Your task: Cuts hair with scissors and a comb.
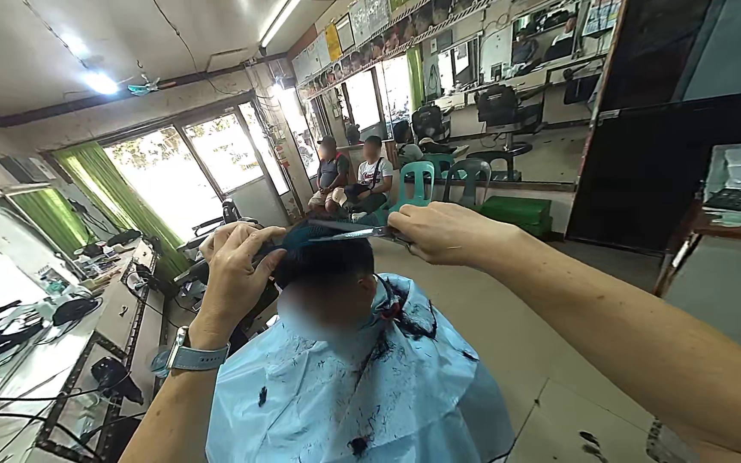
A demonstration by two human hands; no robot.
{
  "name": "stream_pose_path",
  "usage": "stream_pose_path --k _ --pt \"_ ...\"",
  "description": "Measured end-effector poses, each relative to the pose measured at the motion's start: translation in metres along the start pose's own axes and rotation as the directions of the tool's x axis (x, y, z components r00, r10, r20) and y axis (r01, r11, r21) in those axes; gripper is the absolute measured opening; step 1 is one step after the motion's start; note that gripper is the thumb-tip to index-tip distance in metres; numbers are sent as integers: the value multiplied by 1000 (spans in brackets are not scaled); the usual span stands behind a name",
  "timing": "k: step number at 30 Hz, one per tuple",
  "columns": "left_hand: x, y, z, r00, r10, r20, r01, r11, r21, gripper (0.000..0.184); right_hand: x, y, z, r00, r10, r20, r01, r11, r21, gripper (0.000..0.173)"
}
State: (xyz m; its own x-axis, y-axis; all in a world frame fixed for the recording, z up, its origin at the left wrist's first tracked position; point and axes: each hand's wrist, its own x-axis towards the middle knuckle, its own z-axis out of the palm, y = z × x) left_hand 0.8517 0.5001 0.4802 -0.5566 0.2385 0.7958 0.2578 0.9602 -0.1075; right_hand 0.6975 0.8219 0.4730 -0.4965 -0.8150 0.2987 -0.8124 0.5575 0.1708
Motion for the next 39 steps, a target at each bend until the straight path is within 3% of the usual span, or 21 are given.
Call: stream_pose_path --k 6,8,11,14,17,21,31,35,39 --pt "-11 11 15 964 -222 144 245 954 -170 33 -10 21 -1 998 -21 -53 25 997 71 27" --pt "-28 21 20 968 -142 208 180 967 -179 30 -20 37 3 997 -11 -76 17 996 85 25" --pt "-47 33 23 961 78 267 -59 995 -79 32 -35 59 19 998 9 -54 -3 993 114 23" --pt "-43 29 15 961 147 234 -150 989 -6 30 -45 70 39 1000 14 -14 -12 994 112 23" --pt "-19 13 7 986 56 155 -62 998 30 30 -42 65 51 999 35 -18 -33 991 126 26" --pt "9 6 0 995 -16 102 9 998 65 30 -18 47 47 998 42 -42 -36 991 131 43" --pt "21 12 -6 997 -2 83 -6 996 90 30 7 33 27 993 -104 -47 109 987 119 23" --pt "25 13 -7 995 1 98 -10 995 95 30 12 34 29 992 -104 -71 113 985 129 27" --pt "29 18 -5 981 -136 138 126 989 79 30 16 32 26 994 -100 -51 107 984 143 23"
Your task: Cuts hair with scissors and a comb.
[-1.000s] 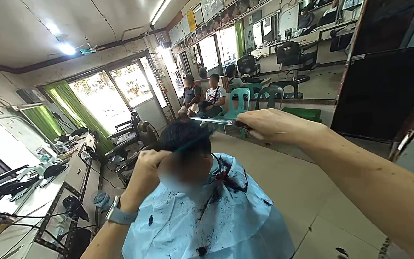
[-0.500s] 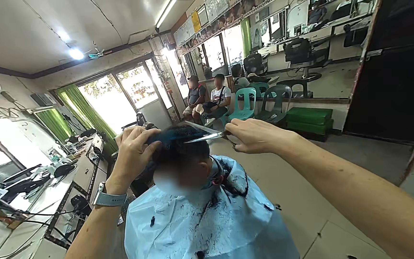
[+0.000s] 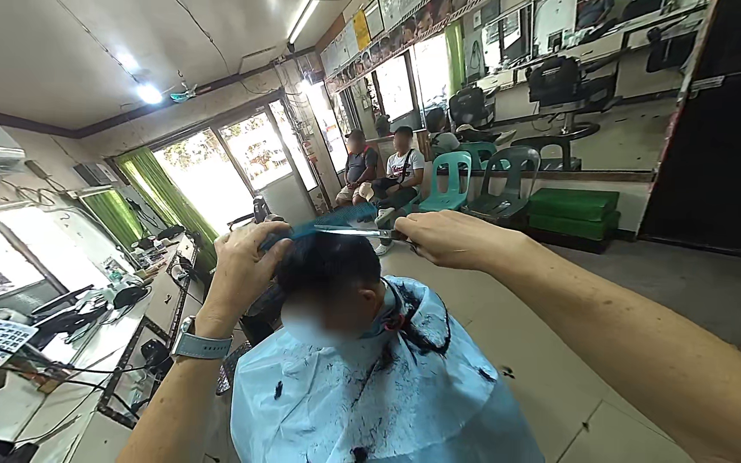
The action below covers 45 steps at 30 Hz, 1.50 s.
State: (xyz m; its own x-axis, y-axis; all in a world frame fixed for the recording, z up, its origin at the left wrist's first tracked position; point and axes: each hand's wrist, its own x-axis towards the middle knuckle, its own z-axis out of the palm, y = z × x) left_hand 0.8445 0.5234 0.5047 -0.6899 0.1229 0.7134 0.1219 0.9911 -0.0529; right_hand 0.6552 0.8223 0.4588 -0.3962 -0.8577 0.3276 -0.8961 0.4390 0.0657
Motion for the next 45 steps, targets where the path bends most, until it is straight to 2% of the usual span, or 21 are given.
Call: stream_pose_path --k 2,4,6,8,10,14,19,24,27,31,36,38,40,41,42,43,44,45 --pt "-5 5 5 995 -84 50 86 995 -51 32 -5 9 0 1000 -13 -28 14 999 46 22" --pt "-16 12 11 990 -45 131 61 991 -123 31 -14 24 2 999 5 -54 1 994 105 23" --pt "-31 17 15 973 108 205 -88 991 -101 32 -24 37 5 998 61 -31 -56 989 135 24" --pt "-37 19 15 928 278 250 -277 960 -41 32 -34 49 14 995 99 -1 -97 985 146 23" --pt "-35 18 11 905 339 256 -350 937 -3 31 -41 56 27 993 115 27 -118 980 159 23" --pt "-5 4 2 954 260 151 -273 959 76 30 -42 56 49 995 92 36 -97 974 205 25" --pt "23 3 -1 975 211 74 -219 968 120 30 -17 40 51 995 93 -28 -83 964 252 41" --pt "32 10 -3 974 216 76 -224 965 135 29 1 30 50 993 -4 -118 28 978 205 29" --pt "34 12 -5 974 210 81 -219 966 136 29 -2 31 47 993 -27 -111 49 978 202 25" --pt "38 11 -6 977 195 86 -205 971 125 29 3 32 49 993 -17 -115 42 974 223 28" --pt "36 17 -6 978 94 187 -121 983 139 34 7 31 33 999 -11 -46 23 962 272 23" --pt "27 24 -5 943 165 290 -192 979 65 33 0 43 31 999 -24 -49 38 950 310 23" --pt "17 32 -6 869 257 423 -285 959 2 29 -16 50 27 996 -30 -89 57 943 327 19" --pt "15 33 -5 841 300 450 -332 943 -9 30 -27 39 8 999 31 31 -40 944 328 20" --pt "15 32 -5 832 328 448 -365 931 -3 30 -29 15 -28 909 196 367 -315 900 301 28" --pt "19 28 -5 841 337 423 -380 925 18 29 -33 22 -15 938 181 297 -283 891 353 23" --pt "25 24 -6 857 324 400 -371 928 42 29 -33 44 18 982 119 148 -170 898 407 17" --pt "33 19 -7 876 296 382 -345 936 66 28 -31 62 42 995 66 77 -94 891 444 17"
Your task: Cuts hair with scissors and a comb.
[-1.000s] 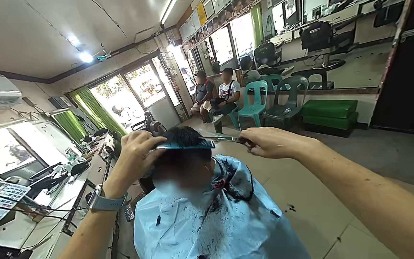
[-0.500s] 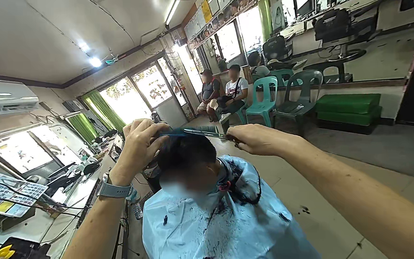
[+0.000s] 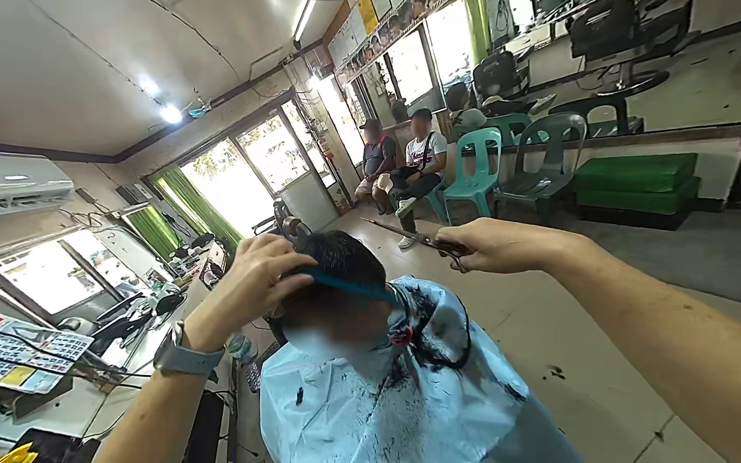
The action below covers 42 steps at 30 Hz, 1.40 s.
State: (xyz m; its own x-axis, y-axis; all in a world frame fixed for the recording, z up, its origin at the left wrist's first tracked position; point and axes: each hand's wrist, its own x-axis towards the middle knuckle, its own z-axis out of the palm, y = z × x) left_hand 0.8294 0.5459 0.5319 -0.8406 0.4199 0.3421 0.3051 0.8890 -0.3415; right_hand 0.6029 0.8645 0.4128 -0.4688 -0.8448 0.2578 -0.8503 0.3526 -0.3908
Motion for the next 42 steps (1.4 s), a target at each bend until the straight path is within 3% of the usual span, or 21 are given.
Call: stream_pose_path --k 2,8,16,19,22,28,32,34,37,39,42 --pt "13 -12 -5 997 -68 -32 69 998 15 28 7 18 12 999 -1 36 -1 1000 30 16" --pt "45 -37 -5 979 -195 -63 197 980 18 29 34 8 19 996 36 78 -43 995 95 32" --pt "53 -39 -4 976 -213 -52 211 977 -33 27 64 -18 11 998 -47 35 46 998 36 24" --pt "51 -45 1 949 -314 7 312 940 -137 28 55 -19 7 998 -40 55 36 997 70 18" --pt "35 -46 4 890 -432 146 454 812 -366 33 27 -10 4 1000 -19 16 17 990 142 16" --pt "-35 -48 25 963 -214 166 270 718 -642 28 -56 8 -4 991 137 -1 -133 958 253 20" --pt "-51 -48 25 950 -14 311 239 674 -699 29 -93 -28 -12 968 251 -31 -237 942 239 21" --pt "-46 -57 25 983 -39 179 164 615 -771 30 -100 -59 -15 963 260 -69 -238 944 228 22" --pt "-27 -89 47 972 -226 -58 91 597 -797 34 -102 -114 -13 954 278 -111 -247 941 233 22" --pt "-23 -110 72 972 -229 -45 89 542 -835 34 -101 -148 -11 944 305 -128 -274 938 210 21" --pt "-45 -118 105 991 -118 -54 -1 411 -911 32 -103 -192 -10 921 364 -137 -352 930 104 22"
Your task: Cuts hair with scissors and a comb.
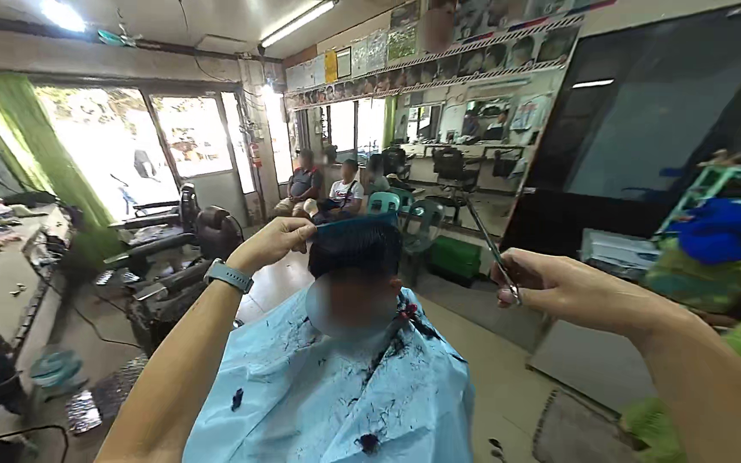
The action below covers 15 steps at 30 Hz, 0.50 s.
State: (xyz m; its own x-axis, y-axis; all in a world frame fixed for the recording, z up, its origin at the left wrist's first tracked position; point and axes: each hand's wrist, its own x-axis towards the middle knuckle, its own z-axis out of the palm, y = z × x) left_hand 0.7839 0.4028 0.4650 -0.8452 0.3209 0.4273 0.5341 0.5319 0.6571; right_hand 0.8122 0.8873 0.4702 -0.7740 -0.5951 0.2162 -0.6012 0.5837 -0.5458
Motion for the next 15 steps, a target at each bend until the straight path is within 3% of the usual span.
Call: stream_pose_path --k 4,7,9,11,13,15 --pt "-50 -22 23 985 170 28 -170 985 -2 30 -20 -41 -1 996 90 -12 -91 989 -120 24" --pt "-70 -31 31 966 202 160 -217 972 85 30 -26 -69 -3 992 124 -16 -125 978 -168 25" --pt "-70 -30 26 954 225 199 -233 972 16 32 -23 -87 -4 991 132 -26 -135 969 -209 26" --pt "-61 -28 15 965 262 27 -258 961 -98 31 -18 -105 -3 990 137 -40 -142 957 -254 26" --pt "-40 -40 5 962 206 -177 -231 964 -129 33 -11 -122 0 987 155 -44 -161 948 -273 28" --pt "-24 -57 3 967 109 -231 -148 976 -159 34 -4 -134 3 983 174 -58 -183 935 -303 31"
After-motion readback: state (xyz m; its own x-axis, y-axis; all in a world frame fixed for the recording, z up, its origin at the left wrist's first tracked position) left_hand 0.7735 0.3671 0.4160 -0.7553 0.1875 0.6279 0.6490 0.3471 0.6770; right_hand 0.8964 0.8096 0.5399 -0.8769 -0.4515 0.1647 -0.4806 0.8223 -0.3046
